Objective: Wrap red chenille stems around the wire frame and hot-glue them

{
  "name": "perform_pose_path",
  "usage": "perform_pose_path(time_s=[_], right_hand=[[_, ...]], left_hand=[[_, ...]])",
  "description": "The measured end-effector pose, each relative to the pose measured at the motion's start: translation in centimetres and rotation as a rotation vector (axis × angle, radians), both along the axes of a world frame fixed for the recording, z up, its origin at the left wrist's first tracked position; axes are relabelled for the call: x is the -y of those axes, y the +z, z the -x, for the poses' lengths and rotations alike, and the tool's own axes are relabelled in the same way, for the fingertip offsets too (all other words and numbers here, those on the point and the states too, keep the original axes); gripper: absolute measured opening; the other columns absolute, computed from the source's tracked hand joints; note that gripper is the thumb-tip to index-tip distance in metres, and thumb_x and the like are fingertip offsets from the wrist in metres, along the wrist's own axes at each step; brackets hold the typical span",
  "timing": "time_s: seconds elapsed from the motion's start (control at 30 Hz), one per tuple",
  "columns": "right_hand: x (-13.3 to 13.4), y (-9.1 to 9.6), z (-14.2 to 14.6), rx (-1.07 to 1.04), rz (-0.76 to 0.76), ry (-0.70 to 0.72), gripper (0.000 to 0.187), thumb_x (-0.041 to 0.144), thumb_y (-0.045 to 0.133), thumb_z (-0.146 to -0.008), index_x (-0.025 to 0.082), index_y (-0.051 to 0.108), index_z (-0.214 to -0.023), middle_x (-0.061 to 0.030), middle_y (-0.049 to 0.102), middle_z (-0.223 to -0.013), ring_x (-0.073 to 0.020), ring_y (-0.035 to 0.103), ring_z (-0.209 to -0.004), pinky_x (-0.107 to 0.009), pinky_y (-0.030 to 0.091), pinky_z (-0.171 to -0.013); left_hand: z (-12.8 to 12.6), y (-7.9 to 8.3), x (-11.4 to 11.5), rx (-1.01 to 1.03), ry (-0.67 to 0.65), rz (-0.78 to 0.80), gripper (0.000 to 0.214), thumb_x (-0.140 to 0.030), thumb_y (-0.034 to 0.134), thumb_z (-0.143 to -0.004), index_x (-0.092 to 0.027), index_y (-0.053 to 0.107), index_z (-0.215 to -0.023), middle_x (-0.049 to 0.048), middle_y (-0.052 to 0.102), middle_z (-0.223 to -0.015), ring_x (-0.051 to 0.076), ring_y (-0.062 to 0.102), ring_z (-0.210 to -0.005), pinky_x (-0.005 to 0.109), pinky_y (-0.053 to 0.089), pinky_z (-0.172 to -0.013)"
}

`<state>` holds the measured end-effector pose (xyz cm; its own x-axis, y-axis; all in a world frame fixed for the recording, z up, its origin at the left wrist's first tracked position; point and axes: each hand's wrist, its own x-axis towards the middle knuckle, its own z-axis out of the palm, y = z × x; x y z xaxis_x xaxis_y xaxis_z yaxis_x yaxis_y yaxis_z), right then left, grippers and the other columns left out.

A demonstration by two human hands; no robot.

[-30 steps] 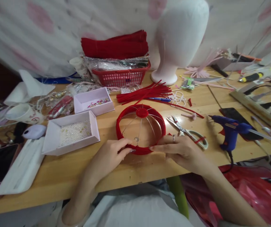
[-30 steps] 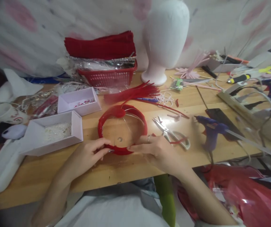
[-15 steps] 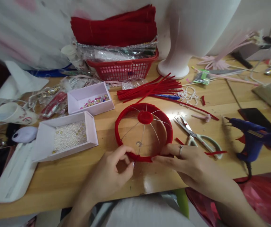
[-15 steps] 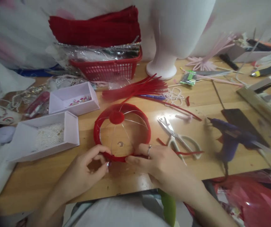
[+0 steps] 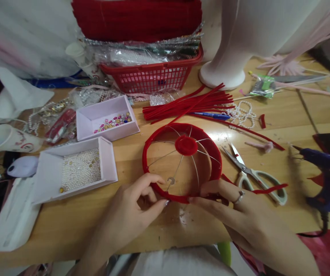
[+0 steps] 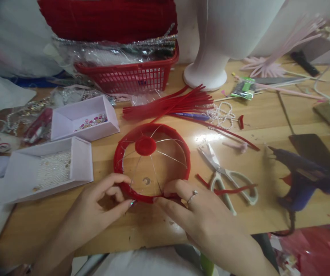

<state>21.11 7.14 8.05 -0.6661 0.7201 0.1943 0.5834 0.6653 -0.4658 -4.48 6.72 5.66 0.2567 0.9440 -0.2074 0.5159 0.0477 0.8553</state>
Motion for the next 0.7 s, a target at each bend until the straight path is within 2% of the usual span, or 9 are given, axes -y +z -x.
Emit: perform_pose_path(time_s=[0.1,0.23,0.33,0.7], right_hand=[[-0.07,-0.15,-0.05,-0.019,0.012,-0.017,0.036,0.016,0.037,-0.102,0.020,0.071,-0.110,-0.0090,0.068,-0.096,-0.0154,0.063,-0.076,-0.024,0.051,-0.062],[0.07,-0.45,-0.19,-0.037,0.128,-0.073,0.036,0.024,0.036,-0.104,0.027,0.071,-0.110,-0.0052,0.070,-0.099,-0.0151,0.064,-0.081,-0.024,0.051,-0.066],[0.17,-0.57,-0.28,-0.039,0.192,-0.085,0.033,0.027,0.038,-0.104,0.029,0.070,-0.113,-0.0033,0.071,-0.100,-0.0156,0.065,-0.083,-0.025,0.052,-0.069],[-0.73,-0.13,-0.22,-0.035,0.003,0.008,0.041,0.022,0.031,-0.105,0.023,0.072,-0.109,-0.0061,0.071,-0.095,-0.0160,0.063,-0.080,-0.027,0.051,-0.066]], left_hand=[[-0.03,0.03,-0.22,0.077,0.032,0.153,0.019,-0.026,0.070,-0.082,-0.028,0.062,-0.099,-0.0122,0.057,-0.050,0.009,0.053,-0.043,0.019,0.041,-0.046],[-0.14,0.19,-0.55,0.130,0.084,0.274,0.010,-0.026,0.069,-0.082,-0.024,0.061,-0.087,-0.0107,0.059,-0.052,0.007,0.052,-0.043,0.017,0.037,-0.045],[-0.20,0.29,-0.62,0.153,0.076,0.311,0.007,-0.027,0.069,-0.083,-0.023,0.063,-0.085,-0.0098,0.060,-0.052,0.007,0.051,-0.043,0.017,0.037,-0.045],[-0.05,0.33,-0.71,0.115,0.057,0.280,0.003,-0.025,0.068,-0.083,-0.023,0.068,-0.083,-0.0084,0.062,-0.052,0.005,0.051,-0.045,0.014,0.036,-0.045]])
